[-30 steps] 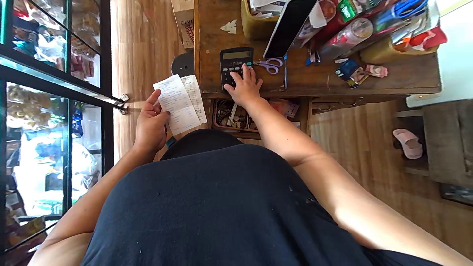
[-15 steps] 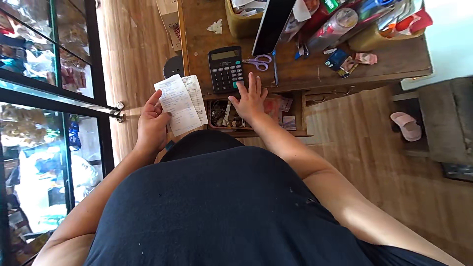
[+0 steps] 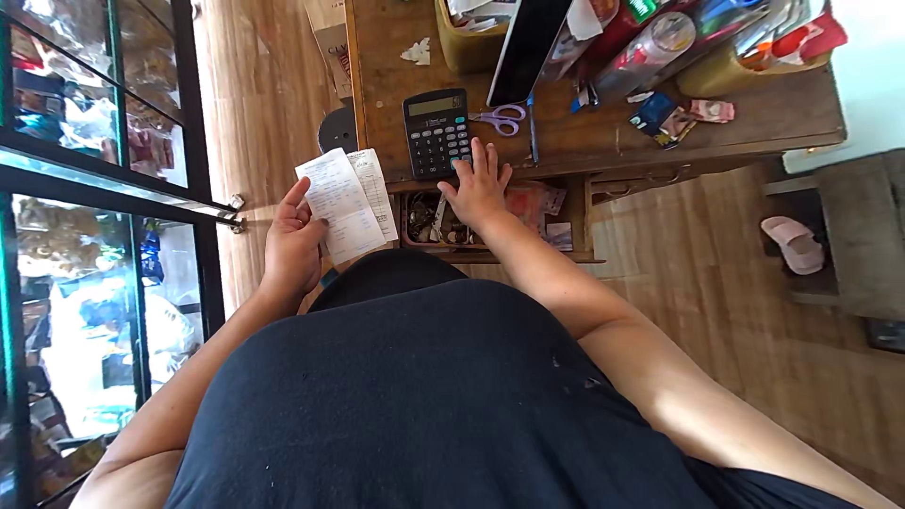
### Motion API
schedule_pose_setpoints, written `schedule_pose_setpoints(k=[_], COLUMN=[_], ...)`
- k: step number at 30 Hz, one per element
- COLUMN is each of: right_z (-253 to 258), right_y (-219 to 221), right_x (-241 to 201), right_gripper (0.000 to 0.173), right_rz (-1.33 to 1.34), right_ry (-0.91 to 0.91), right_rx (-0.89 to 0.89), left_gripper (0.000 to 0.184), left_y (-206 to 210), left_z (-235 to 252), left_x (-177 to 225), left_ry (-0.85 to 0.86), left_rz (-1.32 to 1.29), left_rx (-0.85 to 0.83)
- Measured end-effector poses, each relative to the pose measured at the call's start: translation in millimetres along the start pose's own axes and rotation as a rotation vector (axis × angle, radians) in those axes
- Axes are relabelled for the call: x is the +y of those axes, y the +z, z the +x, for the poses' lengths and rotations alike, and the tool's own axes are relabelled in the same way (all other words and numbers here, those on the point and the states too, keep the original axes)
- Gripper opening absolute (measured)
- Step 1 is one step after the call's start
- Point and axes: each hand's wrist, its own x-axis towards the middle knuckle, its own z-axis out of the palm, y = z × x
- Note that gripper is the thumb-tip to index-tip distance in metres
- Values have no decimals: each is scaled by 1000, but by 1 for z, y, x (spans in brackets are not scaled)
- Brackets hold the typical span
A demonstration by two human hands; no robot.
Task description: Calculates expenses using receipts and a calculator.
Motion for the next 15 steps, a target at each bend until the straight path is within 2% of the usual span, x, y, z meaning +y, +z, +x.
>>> schedule_pose_setpoints(k=[3, 5, 6, 9, 12, 15], right_z=[-2, -8, -14, -34, -53, -58], right_y=[1, 3, 8, 34, 63, 73], right_x=[1, 4, 5, 11, 19, 28], right_gripper=[60, 51, 44, 41, 43, 38], right_rz=[5, 55, 93, 175, 240, 306], right_ry=[-17, -93, -171, -449, -647, -723], right_rx=[-11, 39, 122, 306, 279, 170], left_gripper=[65, 66, 67, 67, 65, 66], left_y=[1, 2, 2, 1, -1, 2], left_z=[5, 6, 5, 5, 5, 4], left_x=[-4, -4, -3, -1, -1, 1], left_ry=[38, 42, 34, 38, 52, 57], left_rz=[-40, -48, -41, -48, -65, -51], left_rx=[19, 20, 25, 35, 20, 25])
